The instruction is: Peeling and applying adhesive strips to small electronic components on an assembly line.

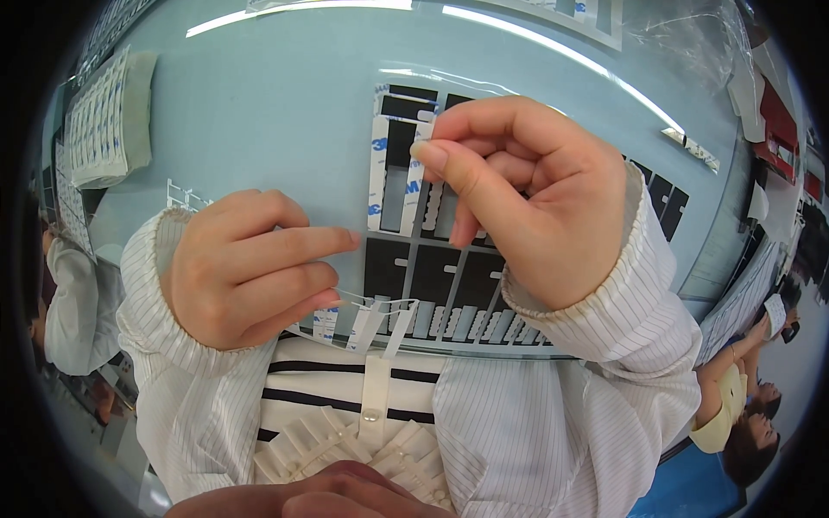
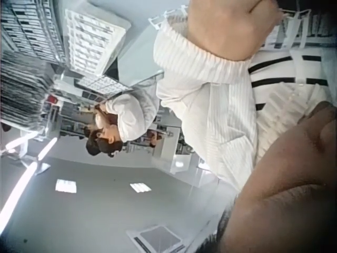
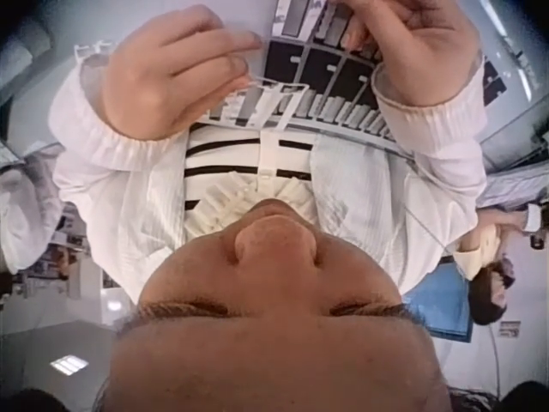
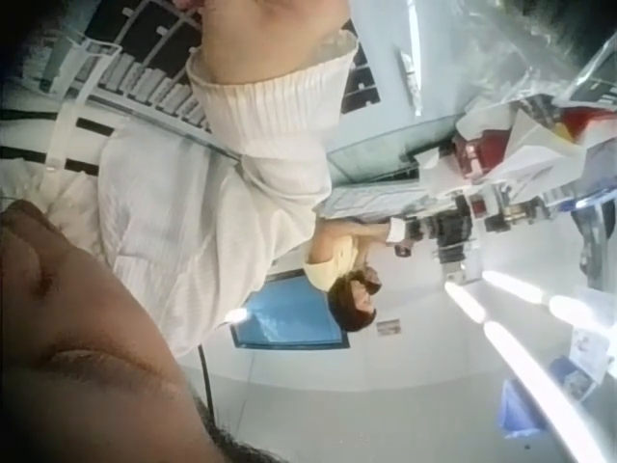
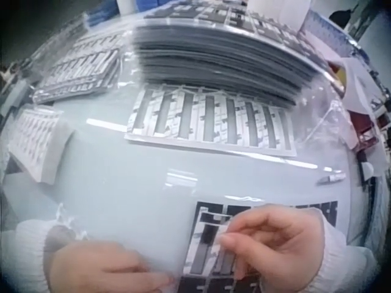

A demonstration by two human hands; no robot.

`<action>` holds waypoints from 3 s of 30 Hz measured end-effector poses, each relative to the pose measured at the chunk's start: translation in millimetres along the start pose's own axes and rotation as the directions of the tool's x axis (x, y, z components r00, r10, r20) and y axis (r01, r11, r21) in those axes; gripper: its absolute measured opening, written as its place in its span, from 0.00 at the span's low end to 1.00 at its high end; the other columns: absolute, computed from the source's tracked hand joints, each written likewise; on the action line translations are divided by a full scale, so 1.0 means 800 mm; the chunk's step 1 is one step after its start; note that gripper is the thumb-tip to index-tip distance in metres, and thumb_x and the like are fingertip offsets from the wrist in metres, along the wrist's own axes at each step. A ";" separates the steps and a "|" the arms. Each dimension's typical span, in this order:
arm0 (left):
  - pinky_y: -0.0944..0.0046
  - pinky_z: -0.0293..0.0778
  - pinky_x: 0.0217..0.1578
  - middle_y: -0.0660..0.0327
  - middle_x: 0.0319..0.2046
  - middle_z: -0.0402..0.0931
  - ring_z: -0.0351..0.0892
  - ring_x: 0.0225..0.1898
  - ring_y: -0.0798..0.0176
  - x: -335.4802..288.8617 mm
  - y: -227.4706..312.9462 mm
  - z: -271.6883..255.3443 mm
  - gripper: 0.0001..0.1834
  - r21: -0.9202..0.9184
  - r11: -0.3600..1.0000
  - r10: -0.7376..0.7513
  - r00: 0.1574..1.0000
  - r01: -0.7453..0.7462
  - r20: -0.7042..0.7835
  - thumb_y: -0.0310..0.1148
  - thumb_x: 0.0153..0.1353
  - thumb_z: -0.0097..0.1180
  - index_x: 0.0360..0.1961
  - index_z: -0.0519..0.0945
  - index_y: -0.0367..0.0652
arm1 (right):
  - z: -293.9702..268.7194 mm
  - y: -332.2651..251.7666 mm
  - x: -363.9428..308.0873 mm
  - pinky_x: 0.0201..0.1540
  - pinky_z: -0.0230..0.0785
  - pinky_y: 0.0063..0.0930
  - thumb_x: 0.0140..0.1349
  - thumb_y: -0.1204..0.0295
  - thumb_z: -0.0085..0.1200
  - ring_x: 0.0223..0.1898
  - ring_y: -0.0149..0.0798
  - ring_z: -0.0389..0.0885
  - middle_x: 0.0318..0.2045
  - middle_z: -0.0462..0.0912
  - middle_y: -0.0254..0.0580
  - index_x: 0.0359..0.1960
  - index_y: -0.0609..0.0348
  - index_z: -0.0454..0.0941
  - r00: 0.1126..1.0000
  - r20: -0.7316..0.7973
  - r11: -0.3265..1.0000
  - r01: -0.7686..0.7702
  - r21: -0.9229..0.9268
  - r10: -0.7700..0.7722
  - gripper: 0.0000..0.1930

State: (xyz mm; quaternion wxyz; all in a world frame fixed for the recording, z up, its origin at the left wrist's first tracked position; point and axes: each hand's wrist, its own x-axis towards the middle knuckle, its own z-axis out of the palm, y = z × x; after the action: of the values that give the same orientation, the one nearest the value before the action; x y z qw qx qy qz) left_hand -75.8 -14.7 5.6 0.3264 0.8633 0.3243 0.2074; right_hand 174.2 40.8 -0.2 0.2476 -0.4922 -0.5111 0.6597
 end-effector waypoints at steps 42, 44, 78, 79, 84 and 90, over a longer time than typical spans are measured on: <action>0.65 0.66 0.26 0.56 0.50 0.84 0.74 0.31 0.60 0.004 0.003 0.002 0.13 0.238 0.965 0.096 0.992 -0.112 0.076 0.36 0.49 0.64 0.22 0.74 0.42 | 0.004 0.002 0.002 0.23 0.70 0.12 0.67 0.81 0.58 0.21 0.23 0.79 0.34 0.86 0.45 0.46 0.71 0.78 0.997 -0.021 0.995 0.072 -0.075 -0.074 0.08; 0.65 0.67 0.26 0.57 0.51 0.83 0.74 0.31 0.59 0.003 0.003 0.003 0.13 0.236 0.965 0.097 0.992 -0.114 0.080 0.36 0.49 0.64 0.22 0.73 0.42 | 0.004 0.001 0.002 0.23 0.70 0.12 0.67 0.81 0.58 0.21 0.23 0.79 0.34 0.86 0.45 0.46 0.71 0.78 0.997 -0.023 0.994 0.074 -0.079 -0.076 0.08; 0.62 0.70 0.31 0.58 0.60 0.78 0.71 0.33 0.58 0.007 -0.005 0.018 0.13 0.092 0.996 0.006 0.997 -0.013 0.079 0.29 0.40 0.63 0.21 0.69 0.42 | -0.007 0.002 -0.003 0.26 0.69 0.15 0.61 0.84 0.63 0.25 0.26 0.79 0.35 0.85 0.44 0.43 0.70 0.82 0.812 0.226 0.548 0.541 -0.639 -0.538 0.09; 0.62 0.70 0.31 0.58 0.60 0.78 0.71 0.33 0.58 0.008 -0.006 0.019 0.13 0.092 0.996 0.007 0.997 -0.014 0.079 0.29 0.40 0.63 0.21 0.69 0.42 | -0.009 0.004 0.000 0.26 0.69 0.15 0.61 0.84 0.63 0.25 0.26 0.79 0.35 0.85 0.44 0.43 0.70 0.82 0.813 0.225 0.547 0.540 -0.640 -0.538 0.09; 0.62 0.70 0.32 0.58 0.60 0.78 0.70 0.32 0.58 0.008 -0.005 0.019 0.12 0.099 0.995 0.008 0.996 -0.016 0.090 0.29 0.41 0.63 0.20 0.69 0.43 | -0.010 0.011 0.007 0.28 0.69 0.20 0.58 0.80 0.65 0.28 0.32 0.79 0.33 0.81 0.42 0.41 0.64 0.85 0.802 0.180 0.471 0.497 -0.729 -0.569 0.09; 0.62 0.71 0.32 0.59 0.61 0.78 0.70 0.33 0.58 0.010 -0.005 0.018 0.12 0.083 0.997 -0.004 0.996 -0.003 0.084 0.29 0.41 0.64 0.20 0.69 0.42 | -0.011 0.013 0.009 0.27 0.68 0.20 0.58 0.79 0.66 0.26 0.30 0.76 0.31 0.78 0.39 0.41 0.62 0.87 0.810 0.130 0.430 0.430 -0.794 -0.571 0.09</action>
State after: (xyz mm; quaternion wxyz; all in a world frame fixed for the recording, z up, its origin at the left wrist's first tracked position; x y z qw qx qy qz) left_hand -63.6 -13.4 -6.3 0.3038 0.8839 0.3190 0.1573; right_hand 180.9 47.0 -12.6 0.2270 -0.4245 -0.8495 0.2160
